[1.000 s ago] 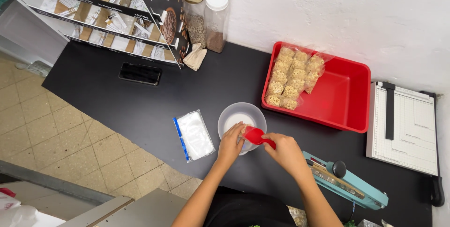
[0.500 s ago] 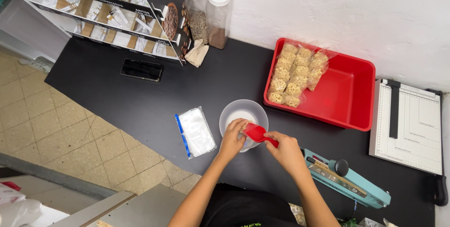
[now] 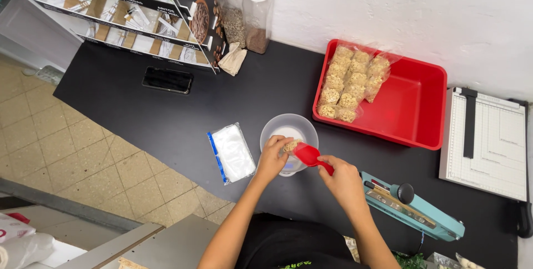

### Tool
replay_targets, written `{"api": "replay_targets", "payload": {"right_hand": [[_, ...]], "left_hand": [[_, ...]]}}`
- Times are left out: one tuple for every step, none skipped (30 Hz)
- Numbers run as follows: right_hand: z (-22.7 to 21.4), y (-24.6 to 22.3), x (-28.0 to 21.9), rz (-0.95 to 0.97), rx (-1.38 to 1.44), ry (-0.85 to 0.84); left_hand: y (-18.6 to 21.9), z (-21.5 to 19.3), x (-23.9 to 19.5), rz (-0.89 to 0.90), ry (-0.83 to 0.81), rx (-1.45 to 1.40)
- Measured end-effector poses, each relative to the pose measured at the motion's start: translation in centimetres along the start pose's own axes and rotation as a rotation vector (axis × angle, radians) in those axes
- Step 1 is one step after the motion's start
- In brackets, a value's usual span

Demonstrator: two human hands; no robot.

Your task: Packaging grains from a large bag into smaller individual bags using a scoop and bowl

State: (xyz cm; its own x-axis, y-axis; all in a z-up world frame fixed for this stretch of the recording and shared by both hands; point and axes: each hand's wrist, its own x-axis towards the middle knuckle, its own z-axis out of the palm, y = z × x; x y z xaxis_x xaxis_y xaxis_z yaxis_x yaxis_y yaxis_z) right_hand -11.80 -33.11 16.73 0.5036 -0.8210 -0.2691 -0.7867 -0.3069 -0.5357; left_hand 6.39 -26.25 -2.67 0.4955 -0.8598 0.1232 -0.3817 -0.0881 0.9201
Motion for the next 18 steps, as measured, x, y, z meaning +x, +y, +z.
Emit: {"api": "replay_targets", "payload": {"right_hand": [[0.4,0.1,0.1,0.004,0.002,0.001],[0.6,0.3,0.3,-0.013,-0.018,-0.001],[0.9,0.5,0.4,-0.031,-0.038,-0.002],[1.1,0.4,0.4,-0.031,-0.038,-0.001],[1.3,0.3,0.3,-0.036,-0.053,0.006],[1.5,0.3,0.2,-0.040,-0.069,0.009],[2.0,0.6,0.2,-0.039,-0.071,0.008],[2.6,1.0,0.3,-0.068,-0.096,0.006],[3.2,1.4,0.4,-0.097,-0.120,0.004],[3.2,1.5,0.4,-0.096,-0.119,0.004],[3.2,1.6,0.4,-0.102,-0.115,0.014],[3.1,1.6,0.6,-0.112,-0.111,0.027],[2.8,1.5,0.7,-0.114,-0.111,0.030],[2.5,1.4,0.7,-0.119,-0.096,0.027],[2.2,1.3,0.7,-0.124,-0.080,0.024],[2.2,1.3,0.6,-0.122,-0.081,0.021],[2.2,1.4,0.6,-0.136,-0.065,0.017],[2.2,1.3,0.9,-0.150,-0.044,0.021]], "left_hand": [[-0.1,-0.1,0.0,0.000,-0.005,0.000],[-0.2,0.0,0.0,-0.013,-0.008,0.003],[-0.2,0.0,0.0,-0.027,-0.012,0.006],[-0.2,0.0,0.0,-0.025,-0.011,0.006],[-0.2,0.1,0.1,-0.020,-0.006,0.002],[-0.2,0.3,0.0,-0.017,-0.001,-0.004],[0.4,0.1,0.1,-0.019,-0.001,-0.006],[1.0,0.0,0.2,-0.010,-0.022,-0.056],[1.6,-0.1,0.4,-0.001,-0.044,-0.105],[1.7,-0.2,0.4,-0.001,-0.046,-0.106],[1.7,-0.4,0.3,-0.041,-0.066,-0.139],[1.8,-0.5,0.5,-0.078,-0.083,-0.172],[2.5,-1.0,0.8,-0.075,-0.082,-0.172],[3.2,-1.5,0.8,-0.112,-0.092,-0.189],[3.9,-2.0,0.8,-0.150,-0.102,-0.206],[3.4,-1.7,0.7,-0.153,-0.102,-0.208],[2.9,-1.4,0.5,-0.199,-0.109,-0.231],[2.4,-1.2,0.9,-0.238,-0.117,-0.250]]}}
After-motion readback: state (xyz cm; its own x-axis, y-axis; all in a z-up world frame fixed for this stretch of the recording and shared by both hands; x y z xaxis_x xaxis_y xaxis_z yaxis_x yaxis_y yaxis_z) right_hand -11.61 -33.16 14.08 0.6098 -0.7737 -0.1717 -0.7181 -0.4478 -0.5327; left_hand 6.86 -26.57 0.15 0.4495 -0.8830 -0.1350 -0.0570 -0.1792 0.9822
